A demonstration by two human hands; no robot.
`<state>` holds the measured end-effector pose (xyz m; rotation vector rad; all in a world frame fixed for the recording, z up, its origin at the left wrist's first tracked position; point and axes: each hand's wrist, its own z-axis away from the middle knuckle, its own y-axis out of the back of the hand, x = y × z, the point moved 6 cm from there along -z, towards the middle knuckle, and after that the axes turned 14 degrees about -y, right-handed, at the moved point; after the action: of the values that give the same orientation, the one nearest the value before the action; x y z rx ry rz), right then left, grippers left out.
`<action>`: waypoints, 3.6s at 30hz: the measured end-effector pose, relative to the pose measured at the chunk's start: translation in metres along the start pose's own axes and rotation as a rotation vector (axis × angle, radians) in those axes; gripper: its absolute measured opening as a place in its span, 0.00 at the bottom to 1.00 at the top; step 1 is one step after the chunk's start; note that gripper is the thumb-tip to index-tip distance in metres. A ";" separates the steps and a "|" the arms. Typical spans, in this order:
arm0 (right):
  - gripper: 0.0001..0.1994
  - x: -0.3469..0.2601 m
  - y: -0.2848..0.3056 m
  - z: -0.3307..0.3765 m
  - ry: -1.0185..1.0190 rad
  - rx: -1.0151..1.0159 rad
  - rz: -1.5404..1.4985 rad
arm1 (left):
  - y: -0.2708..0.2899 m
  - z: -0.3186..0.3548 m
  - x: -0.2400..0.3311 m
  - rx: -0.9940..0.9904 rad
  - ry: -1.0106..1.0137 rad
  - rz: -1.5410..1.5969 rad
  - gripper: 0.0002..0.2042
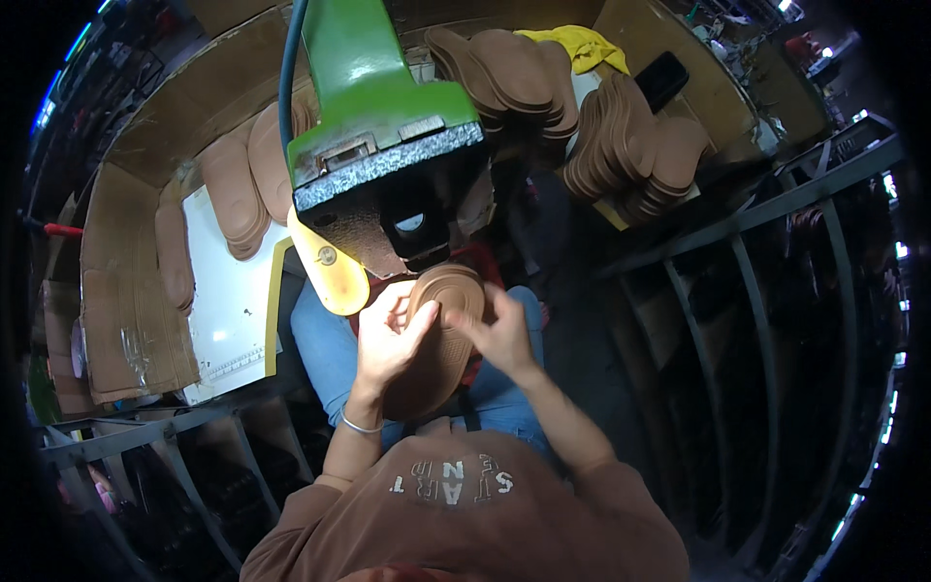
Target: The recorder processes shoe soles using an industrial machine in a manufacturing setting.
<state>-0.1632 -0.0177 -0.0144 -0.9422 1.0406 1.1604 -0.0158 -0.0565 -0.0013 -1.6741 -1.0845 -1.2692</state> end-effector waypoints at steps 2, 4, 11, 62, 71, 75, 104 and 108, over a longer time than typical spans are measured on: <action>0.26 0.032 -0.004 0.025 -0.080 -0.112 -0.024 | -0.001 -0.002 -0.002 0.032 -0.038 -0.002 0.13; 0.22 0.076 -0.014 0.056 -0.294 -0.239 0.094 | 0.000 0.002 -0.005 0.058 -0.061 -0.004 0.13; 0.17 0.127 0.003 0.105 -0.570 -0.402 -0.098 | 0.010 0.018 0.005 0.235 -0.002 -0.032 0.11; 0.18 -0.053 -0.046 -0.031 0.065 -0.055 -0.223 | 0.163 0.146 -0.008 0.463 0.142 0.193 0.14; 0.13 0.015 -0.061 -0.003 -0.183 -0.097 -0.383 | 0.182 0.183 -0.012 0.782 -0.018 0.394 0.19; 0.11 0.053 -0.053 0.012 -0.367 -0.147 -0.373 | 0.167 0.100 0.001 0.765 -0.175 0.617 0.23; 0.10 0.080 -0.098 0.014 -0.238 -0.582 0.274 | 0.368 0.098 0.026 1.129 -0.113 -0.998 0.28; 0.11 0.142 -0.079 0.021 -0.187 -0.552 0.810 | 0.299 0.173 0.080 1.148 -0.522 -0.268 0.32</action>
<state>-0.0701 0.0253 -0.1421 -0.8079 0.9853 2.2472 0.3318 0.0116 0.0163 -0.9448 -1.8945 -0.1404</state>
